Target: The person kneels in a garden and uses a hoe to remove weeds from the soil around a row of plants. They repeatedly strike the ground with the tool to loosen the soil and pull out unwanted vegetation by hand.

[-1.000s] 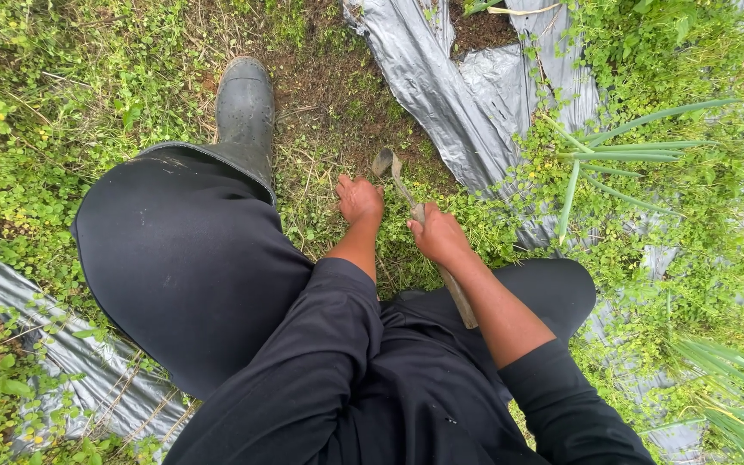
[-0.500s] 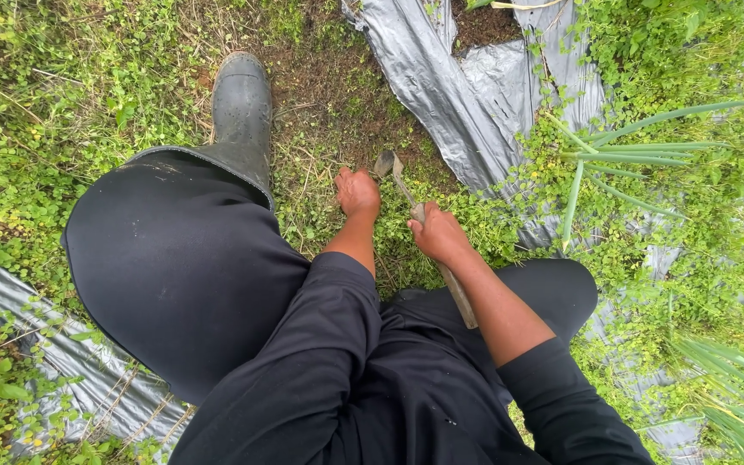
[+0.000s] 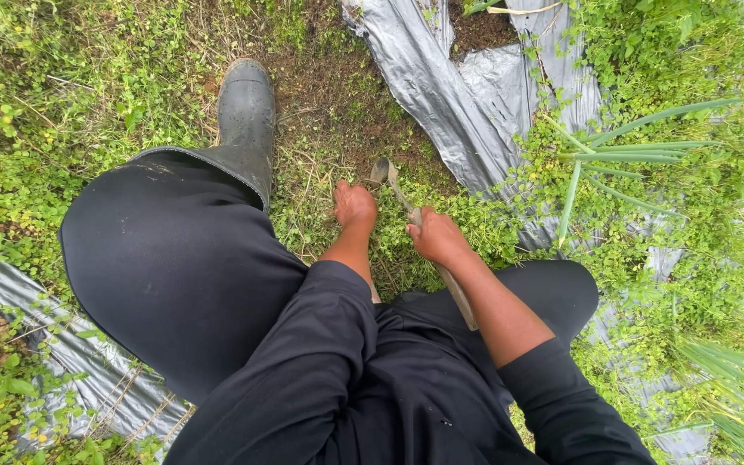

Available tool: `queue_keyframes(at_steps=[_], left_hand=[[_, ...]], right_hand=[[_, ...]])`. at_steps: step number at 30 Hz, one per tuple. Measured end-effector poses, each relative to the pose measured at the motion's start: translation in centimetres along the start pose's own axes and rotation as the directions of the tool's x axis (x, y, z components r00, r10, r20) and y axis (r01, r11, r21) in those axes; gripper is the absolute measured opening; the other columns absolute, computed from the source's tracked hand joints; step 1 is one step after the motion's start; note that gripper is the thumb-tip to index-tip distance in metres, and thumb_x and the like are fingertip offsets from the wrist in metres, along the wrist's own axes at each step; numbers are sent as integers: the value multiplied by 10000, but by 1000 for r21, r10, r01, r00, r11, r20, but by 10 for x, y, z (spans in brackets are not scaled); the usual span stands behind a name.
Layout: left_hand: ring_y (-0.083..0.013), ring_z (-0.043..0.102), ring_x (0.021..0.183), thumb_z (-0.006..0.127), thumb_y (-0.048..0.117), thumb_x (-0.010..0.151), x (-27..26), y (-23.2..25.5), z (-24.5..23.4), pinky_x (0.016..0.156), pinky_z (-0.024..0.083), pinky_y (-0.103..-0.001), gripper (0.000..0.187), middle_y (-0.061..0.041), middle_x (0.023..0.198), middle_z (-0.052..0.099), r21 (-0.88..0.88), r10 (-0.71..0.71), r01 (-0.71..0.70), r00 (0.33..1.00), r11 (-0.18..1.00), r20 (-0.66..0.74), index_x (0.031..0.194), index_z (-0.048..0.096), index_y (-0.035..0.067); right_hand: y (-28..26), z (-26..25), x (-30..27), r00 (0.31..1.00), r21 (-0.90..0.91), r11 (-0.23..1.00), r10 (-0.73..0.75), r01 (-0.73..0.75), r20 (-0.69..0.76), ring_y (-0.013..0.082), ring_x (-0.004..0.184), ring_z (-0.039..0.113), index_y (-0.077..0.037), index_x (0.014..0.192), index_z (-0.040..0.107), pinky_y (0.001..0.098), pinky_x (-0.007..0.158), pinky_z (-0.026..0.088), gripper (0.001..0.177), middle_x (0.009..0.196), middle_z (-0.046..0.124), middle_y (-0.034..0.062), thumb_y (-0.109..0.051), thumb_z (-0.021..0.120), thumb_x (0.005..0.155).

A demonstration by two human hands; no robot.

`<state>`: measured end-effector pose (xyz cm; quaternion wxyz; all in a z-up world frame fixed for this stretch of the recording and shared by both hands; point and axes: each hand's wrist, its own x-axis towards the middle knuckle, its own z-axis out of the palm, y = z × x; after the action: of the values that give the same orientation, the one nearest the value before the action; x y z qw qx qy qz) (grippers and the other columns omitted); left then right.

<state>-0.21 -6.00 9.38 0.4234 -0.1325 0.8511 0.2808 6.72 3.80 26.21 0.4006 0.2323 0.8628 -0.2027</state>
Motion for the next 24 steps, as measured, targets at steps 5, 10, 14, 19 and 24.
queue_keyframes(at_steps=[5,10,14,19,24], left_hand=[[-348,476,1330,650,285,934,29,-15,20,1022,521,-565,462,-146,1372,439,110,96,-94,995,990,-13,1320,547,53],[-397,505,1317,671,388,965,32,-12,22,972,544,-607,689,-201,1389,421,94,127,-119,988,988,-83,1494,387,51],[-420,649,1125,642,176,974,66,-30,55,903,546,-619,348,-204,1149,619,89,187,-174,965,981,-182,1264,512,32],[-368,750,923,579,34,964,70,-42,58,804,603,-539,131,-166,920,718,116,216,-192,942,975,-257,1072,653,32],[-349,755,905,605,45,938,83,-50,61,791,623,-524,153,-147,917,681,144,153,-125,967,982,-203,1036,721,62]], right_hand=[[-16,-14,-6,998,186,982,40,-29,-54,481,983,717,63,1280,530,529,821,612,485,1020,672,346,-365,512,1052],[-14,-11,5,998,161,986,45,-37,-48,501,1054,698,69,1283,525,551,855,593,522,1067,667,360,-397,522,1047],[-6,-2,2,997,85,995,43,-48,58,511,1067,695,89,1267,545,557,882,588,508,1074,670,381,-358,543,1028],[-20,-11,-7,996,125,989,68,-76,66,489,1075,697,90,1316,546,557,899,581,512,1079,669,365,-336,544,1030],[-29,-20,19,1000,189,982,8,-4,-16,486,1047,699,74,1303,539,566,881,570,507,1016,672,326,-365,537,1050]])
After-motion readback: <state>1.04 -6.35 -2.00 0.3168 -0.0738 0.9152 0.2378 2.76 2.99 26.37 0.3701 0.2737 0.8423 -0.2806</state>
